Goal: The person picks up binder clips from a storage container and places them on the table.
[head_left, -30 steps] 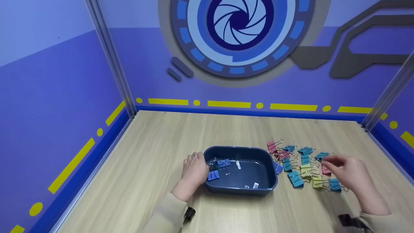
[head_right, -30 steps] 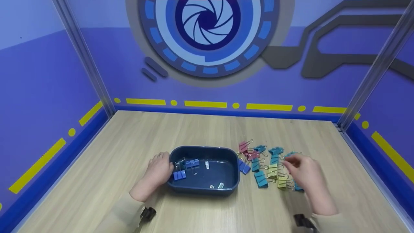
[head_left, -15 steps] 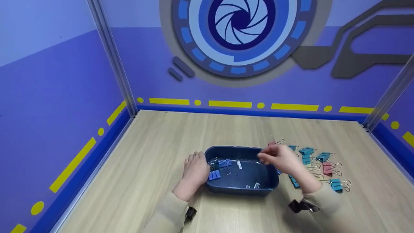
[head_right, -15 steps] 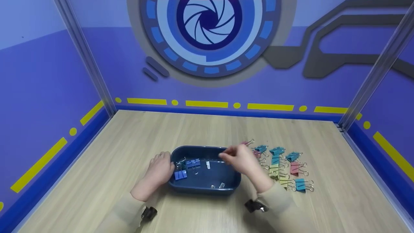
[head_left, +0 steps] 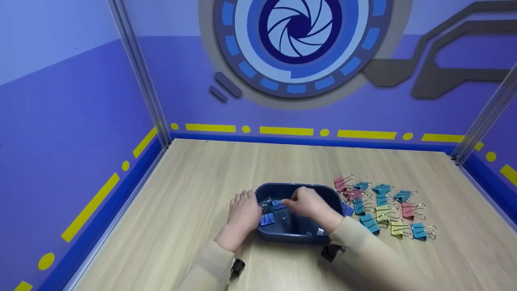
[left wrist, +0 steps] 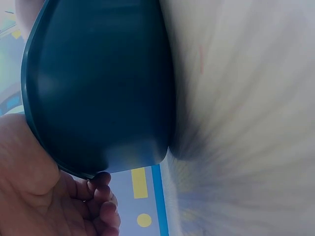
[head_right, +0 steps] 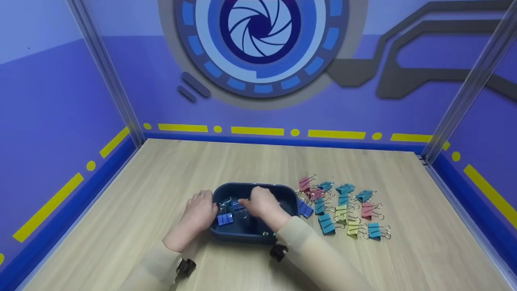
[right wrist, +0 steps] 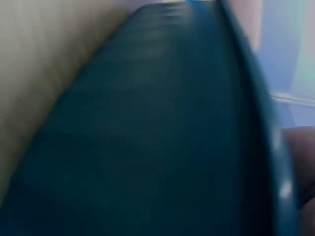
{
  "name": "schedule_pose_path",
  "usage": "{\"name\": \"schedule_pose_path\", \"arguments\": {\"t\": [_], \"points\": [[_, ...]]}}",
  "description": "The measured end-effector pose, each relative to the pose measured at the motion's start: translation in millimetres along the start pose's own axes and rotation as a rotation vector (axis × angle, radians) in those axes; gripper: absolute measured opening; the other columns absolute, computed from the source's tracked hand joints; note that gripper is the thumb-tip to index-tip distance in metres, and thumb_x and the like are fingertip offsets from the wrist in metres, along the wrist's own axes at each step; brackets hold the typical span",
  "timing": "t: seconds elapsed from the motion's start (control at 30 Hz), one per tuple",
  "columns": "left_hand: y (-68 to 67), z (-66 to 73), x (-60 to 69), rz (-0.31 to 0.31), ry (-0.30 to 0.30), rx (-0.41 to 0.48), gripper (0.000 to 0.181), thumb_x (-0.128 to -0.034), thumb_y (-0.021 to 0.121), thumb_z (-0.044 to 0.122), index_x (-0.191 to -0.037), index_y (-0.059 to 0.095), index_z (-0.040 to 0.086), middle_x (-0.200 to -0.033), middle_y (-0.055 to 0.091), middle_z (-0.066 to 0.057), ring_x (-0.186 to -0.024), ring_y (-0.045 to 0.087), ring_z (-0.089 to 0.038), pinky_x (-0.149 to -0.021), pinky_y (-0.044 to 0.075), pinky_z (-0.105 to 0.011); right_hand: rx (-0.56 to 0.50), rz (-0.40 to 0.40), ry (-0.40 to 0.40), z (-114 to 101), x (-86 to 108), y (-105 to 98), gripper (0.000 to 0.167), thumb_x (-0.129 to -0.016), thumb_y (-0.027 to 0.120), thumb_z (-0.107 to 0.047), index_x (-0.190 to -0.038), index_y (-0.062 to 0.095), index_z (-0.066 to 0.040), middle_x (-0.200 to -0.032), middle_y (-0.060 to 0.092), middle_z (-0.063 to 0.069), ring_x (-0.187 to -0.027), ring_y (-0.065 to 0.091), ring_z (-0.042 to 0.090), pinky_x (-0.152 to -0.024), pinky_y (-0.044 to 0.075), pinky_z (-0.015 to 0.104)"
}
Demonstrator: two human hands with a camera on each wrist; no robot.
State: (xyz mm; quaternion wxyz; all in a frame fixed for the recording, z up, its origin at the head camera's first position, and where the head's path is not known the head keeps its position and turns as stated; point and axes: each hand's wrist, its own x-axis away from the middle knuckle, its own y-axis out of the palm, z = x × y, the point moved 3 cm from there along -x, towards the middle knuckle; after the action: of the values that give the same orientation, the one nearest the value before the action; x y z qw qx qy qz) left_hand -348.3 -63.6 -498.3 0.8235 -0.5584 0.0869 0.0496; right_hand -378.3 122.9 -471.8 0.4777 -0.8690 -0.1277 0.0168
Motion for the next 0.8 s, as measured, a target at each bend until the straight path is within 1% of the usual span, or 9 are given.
{"name": "schedule_pose_path", "arguments": {"t": [0.1, 0.2, 0.37, 0.47, 0.57, 0.63, 0.7, 0.77, 0.8], "points": [[-0.5, 0.2, -0.3, 0.001, 0.002, 0.0, 0.029, -0.0936, 0.059, 0.015, -0.115, 0.058, -0.004, -0.109, 0.062, -0.02, -0.107, 0.057, -0.037, -0.09, 0.044, -0.049, 0.078, 0.022, -0.013, -7.7, -5.5, 8.0, 0.053, -0.095, 0.07, -0.039, -0.051, 0.055, -0.014, -0.047, 0.045, -0.007, -0.045, 0.043, 0.01, -0.05, 0.035, 0.025], [-0.6, 0.4, -0.5, 0.003, 0.007, -0.003, 0.029, -0.0935, 0.06, 0.015, -0.114, 0.058, -0.004, -0.109, 0.062, -0.02, -0.106, 0.057, -0.037, -0.09, 0.044, -0.049, 0.144, 0.037, -0.019, -12.2, -11.0, 14.7, 0.054, -0.094, 0.071, -0.04, -0.052, 0.046, -0.016, -0.05, 0.04, -0.005, -0.049, 0.042, 0.013, -0.054, 0.036, 0.029], [0.7, 0.6, -0.3, 0.0, 0.005, 0.002, 0.029, -0.0938, 0.059, 0.015, -0.116, 0.058, -0.004, -0.11, 0.062, -0.02, -0.106, 0.057, -0.038, -0.09, 0.044, -0.049, 0.199, 0.072, -0.064, -12.2, -15.5, 18.3, 0.048, -0.09, 0.076, -0.035, -0.056, 0.05, -0.015, -0.059, 0.05, 0.0, -0.058, 0.048, 0.017, -0.062, 0.047, 0.037], [1.3, 0.4, -0.3, 0.012, 0.008, 0.002, 0.028, -0.0936, 0.06, 0.015, -0.114, 0.059, -0.004, -0.108, 0.062, -0.02, -0.105, 0.057, -0.038, -0.089, 0.044, -0.048, 0.219, 0.087, -0.111, -7.9, -14.7, 14.0, 0.049, -0.086, 0.078, -0.025, -0.051, 0.046, -0.015, -0.054, 0.047, -0.002, -0.055, 0.045, 0.017, -0.059, 0.045, 0.037], [0.7, 0.0, 0.5, 0.035, 0.014, -0.008, 0.025, -0.0926, 0.06, 0.014, -0.11, 0.059, -0.003, -0.105, 0.063, -0.019, -0.104, 0.058, -0.038, -0.088, 0.044, -0.048, 0.213, 0.069, -0.158, -1.1, -12.9, 8.7, 0.043, -0.081, 0.079, -0.015, -0.047, 0.053, -0.013, -0.049, 0.048, -0.006, -0.051, 0.045, 0.013, -0.055, 0.042, 0.033], [0.5, -0.3, 0.9, 0.046, 0.015, -0.015, 0.023, -0.0921, 0.059, 0.014, -0.108, 0.059, -0.003, -0.104, 0.063, -0.019, -0.103, 0.058, -0.038, -0.088, 0.045, -0.048, 0.188, 0.06, -0.179, 4.6, -11.5, 5.6, 0.03, -0.078, 0.081, -0.011, -0.054, 0.064, -0.011, -0.052, 0.058, -0.005, -0.053, 0.052, 0.011, -0.058, 0.047, 0.032], [0.6, -0.3, 0.6, 0.05, 0.014, -0.019, 0.023, -0.0918, 0.06, 0.014, -0.108, 0.06, -0.003, -0.104, 0.063, -0.019, -0.103, 0.058, -0.038, -0.087, 0.045, -0.048, 0.143, 0.05, -0.2, 10.8, -10.5, 4.0, 0.013, -0.076, 0.085, -0.01, -0.069, 0.074, -0.009, -0.065, 0.07, -0.002, -0.062, 0.063, 0.011, -0.066, 0.055, 0.033], [1.3, 0.0, 0.2, 0.045, 0.011, -0.018, 0.025, -0.0921, 0.062, 0.015, -0.11, 0.06, -0.003, -0.104, 0.063, -0.019, -0.103, 0.058, -0.037, -0.087, 0.045, -0.048, 0.098, 0.048, -0.217, 16.7, -9.9, 3.2, 0.014, -0.073, 0.089, -0.009, -0.08, 0.077, -0.006, -0.076, 0.076, 0.003, -0.072, 0.069, 0.013, -0.074, 0.058, 0.036], [1.5, 0.1, -0.1, 0.041, 0.009, -0.018, 0.026, -0.0923, 0.062, 0.016, -0.11, 0.059, -0.003, -0.105, 0.063, -0.019, -0.103, 0.058, -0.037, -0.087, 0.045, -0.048, 0.072, 0.047, -0.227, 19.3, -10.0, 3.1, 0.016, -0.072, 0.089, -0.009, -0.082, 0.077, -0.006, -0.08, 0.077, 0.005, -0.074, 0.069, 0.014, -0.074, 0.058, 0.036]]}}
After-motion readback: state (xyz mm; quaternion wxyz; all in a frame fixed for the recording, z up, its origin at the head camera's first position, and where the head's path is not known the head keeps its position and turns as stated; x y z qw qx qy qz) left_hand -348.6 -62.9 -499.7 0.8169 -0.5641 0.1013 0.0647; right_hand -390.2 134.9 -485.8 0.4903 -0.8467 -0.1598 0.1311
